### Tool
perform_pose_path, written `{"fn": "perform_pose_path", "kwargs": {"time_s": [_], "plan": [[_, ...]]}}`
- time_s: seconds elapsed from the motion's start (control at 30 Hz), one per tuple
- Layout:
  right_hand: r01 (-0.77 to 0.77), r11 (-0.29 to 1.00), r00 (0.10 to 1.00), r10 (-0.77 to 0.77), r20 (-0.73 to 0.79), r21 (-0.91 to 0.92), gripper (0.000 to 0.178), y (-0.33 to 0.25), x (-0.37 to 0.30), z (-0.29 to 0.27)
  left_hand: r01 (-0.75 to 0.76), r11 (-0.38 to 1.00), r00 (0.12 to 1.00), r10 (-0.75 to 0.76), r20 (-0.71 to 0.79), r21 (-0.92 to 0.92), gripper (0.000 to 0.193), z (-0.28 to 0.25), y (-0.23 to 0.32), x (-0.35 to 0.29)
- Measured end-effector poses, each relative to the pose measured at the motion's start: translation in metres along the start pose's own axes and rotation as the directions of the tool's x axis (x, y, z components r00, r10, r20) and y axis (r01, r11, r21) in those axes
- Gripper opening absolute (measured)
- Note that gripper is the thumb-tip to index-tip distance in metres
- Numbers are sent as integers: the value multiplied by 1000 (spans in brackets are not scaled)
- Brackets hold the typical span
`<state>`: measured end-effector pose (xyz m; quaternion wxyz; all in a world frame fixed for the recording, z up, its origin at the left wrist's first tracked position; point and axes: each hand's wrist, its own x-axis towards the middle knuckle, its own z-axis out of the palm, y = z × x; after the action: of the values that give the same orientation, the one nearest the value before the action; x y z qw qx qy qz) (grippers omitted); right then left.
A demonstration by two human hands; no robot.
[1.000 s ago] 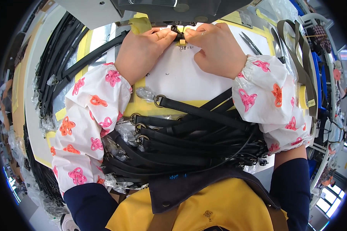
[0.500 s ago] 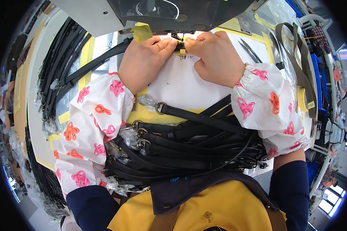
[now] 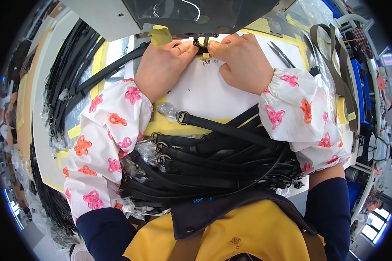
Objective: The worker is assembling leather bag straps by attaching metal buckles and components using a specialized sewing machine and hand tools.
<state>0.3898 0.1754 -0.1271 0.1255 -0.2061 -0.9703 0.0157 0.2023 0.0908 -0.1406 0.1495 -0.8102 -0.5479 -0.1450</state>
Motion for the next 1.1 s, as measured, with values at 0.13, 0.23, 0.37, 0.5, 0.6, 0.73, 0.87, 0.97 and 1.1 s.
{"fn": "perform_pose_path", "kwargs": {"time_s": [0.13, 0.23, 0.37, 0.5, 0.6, 0.73, 0.87, 0.97, 1.1], "plan": [[29, 1000, 996, -29, -79, -1, 32, 1, -2, 3, -4, 1000, 1000, 4, -27, -10, 36, 1, -1, 0], [47, 998, 995, -44, -85, 37, 32, 1, -1, 1, 16, 999, 1000, -16, -6, -37, 34, -5, 2, 0], [98, 994, 970, -84, -228, 50, 23, 5, -6, 15, -51, 994, 996, 43, -83, -97, 36, 4, -1, -4], [113, 994, 960, -111, -255, -7, 17, 0, -3, 16, 11, 980, 998, -25, -66, -196, 36, -3, 2, -2], [84, 996, 903, -72, -423, 10, 7, -3, 8, 20, 107, 979, 994, -104, 28, -172, 35, -4, -1, -3], [142, 984, 885, -79, -459, 105, 16, -14, 2, 12, -126, 992, 989, 127, -78, 15, 34, -19, -2, -16], [270, 943, 890, -168, -424, 193, 19, -22, -7, 9, 4, 995, 991, 10, -136, 104, 35, -44, -44, -56], [187, 938, 928, -72, -367, 290, 10, -16, -7, 7, 77, 972, 991, -51, -121, 222, 30, -43, -98, -82], [117, 894, 992, -81, -100, 432, 19, -5, -23, -19, 223, 950, 972, -235, 29, 219, 25, -28, -114, -66]]}}
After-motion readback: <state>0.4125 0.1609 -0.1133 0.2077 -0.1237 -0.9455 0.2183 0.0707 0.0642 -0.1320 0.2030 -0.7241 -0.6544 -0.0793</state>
